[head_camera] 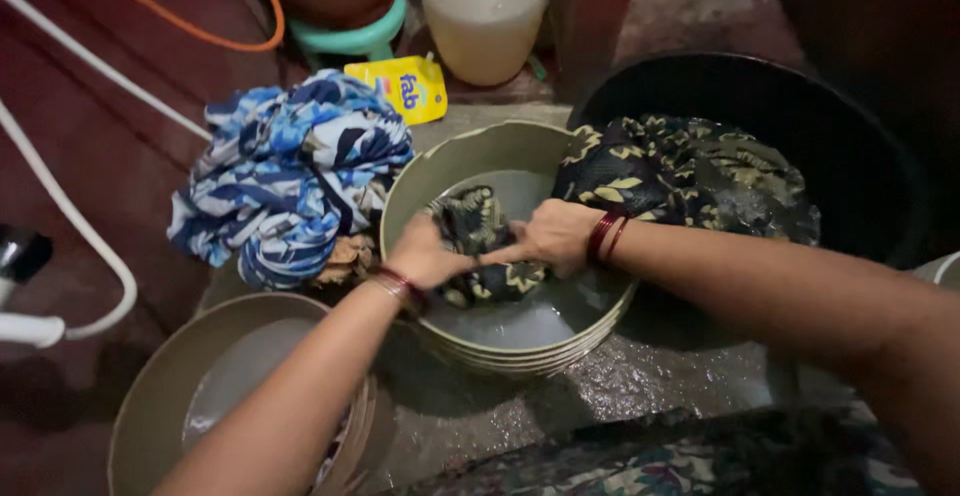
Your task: The person washes clothes by hand using water in a bucket and soap from a packet.
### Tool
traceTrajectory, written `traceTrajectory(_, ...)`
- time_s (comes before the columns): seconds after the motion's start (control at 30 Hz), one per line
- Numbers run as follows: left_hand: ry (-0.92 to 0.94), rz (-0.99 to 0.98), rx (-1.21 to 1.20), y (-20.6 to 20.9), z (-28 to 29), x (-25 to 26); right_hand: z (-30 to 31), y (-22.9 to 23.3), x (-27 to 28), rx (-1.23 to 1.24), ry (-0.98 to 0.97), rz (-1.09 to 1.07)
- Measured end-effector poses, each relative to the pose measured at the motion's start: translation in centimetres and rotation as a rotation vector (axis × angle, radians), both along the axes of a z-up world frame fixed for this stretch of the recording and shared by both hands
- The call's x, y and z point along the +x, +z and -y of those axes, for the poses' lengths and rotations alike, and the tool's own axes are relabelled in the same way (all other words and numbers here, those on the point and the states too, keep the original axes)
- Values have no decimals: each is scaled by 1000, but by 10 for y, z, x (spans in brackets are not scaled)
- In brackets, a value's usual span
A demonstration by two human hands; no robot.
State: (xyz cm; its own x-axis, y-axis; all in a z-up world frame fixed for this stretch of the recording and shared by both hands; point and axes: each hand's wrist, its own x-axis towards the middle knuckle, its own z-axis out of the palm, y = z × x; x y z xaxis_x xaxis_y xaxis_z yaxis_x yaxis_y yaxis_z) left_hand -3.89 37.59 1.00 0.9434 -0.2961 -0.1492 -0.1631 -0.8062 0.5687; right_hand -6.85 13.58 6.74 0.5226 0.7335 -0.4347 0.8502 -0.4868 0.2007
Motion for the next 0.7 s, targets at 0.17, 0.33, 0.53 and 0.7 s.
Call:
traceTrajectory(0.17,-397,-218,364,-5,73,-10,10,-71,25,-155,41,29)
traceTrajectory(0.33,-741,-305,760,-30,111,-21,9,-139,64,-226,45,51)
traceTrajectory(0.53,-757,-437,882,-62,119,-19,3,-196,74,-341,-56,-103)
traceTrajectory(0.7,-694,-476,909,-73,121,-14,0,-239,79,-375,-162,-197)
